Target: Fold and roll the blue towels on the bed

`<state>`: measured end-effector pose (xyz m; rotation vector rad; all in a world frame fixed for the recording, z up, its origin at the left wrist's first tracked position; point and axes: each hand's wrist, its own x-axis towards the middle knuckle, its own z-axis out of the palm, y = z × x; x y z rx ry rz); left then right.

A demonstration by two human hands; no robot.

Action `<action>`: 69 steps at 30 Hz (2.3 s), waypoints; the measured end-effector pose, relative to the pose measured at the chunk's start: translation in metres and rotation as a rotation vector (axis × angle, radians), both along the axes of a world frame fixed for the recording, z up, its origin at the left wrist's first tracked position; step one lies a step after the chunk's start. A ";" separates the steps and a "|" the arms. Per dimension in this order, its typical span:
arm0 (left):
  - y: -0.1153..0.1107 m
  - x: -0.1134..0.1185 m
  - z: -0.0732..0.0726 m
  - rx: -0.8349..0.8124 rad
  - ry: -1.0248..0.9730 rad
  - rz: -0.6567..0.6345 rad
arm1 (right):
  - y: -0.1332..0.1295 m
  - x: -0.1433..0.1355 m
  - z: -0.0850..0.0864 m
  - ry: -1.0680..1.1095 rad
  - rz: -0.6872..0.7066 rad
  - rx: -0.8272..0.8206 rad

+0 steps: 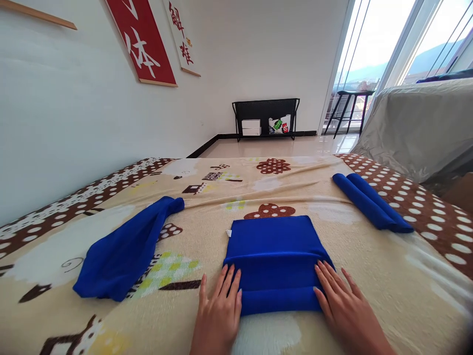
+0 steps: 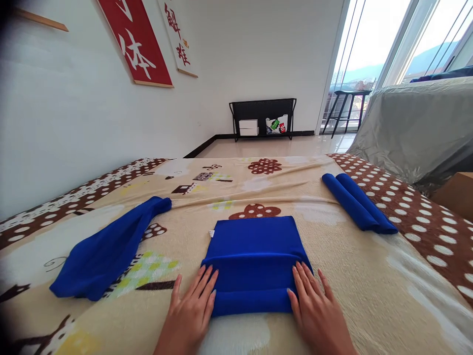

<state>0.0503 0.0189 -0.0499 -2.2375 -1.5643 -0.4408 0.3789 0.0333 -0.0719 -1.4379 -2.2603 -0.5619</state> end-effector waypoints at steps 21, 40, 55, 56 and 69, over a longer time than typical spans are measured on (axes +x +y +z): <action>0.011 0.056 0.018 -0.031 0.032 -0.121 | 0.011 -0.044 0.019 0.017 0.211 -0.171; -0.018 -0.052 0.025 -0.141 -0.105 -0.297 | 0.002 0.066 0.013 0.173 0.201 -0.280; -0.008 -0.051 0.042 -0.470 -0.296 -0.058 | 0.011 0.066 0.017 0.287 0.106 -0.604; -0.008 -0.041 0.038 -0.384 -0.250 -0.029 | 0.010 0.056 0.013 0.250 0.071 -0.486; 0.023 0.015 0.007 -0.252 -0.067 0.029 | 0.038 -0.006 0.003 0.083 0.019 -0.367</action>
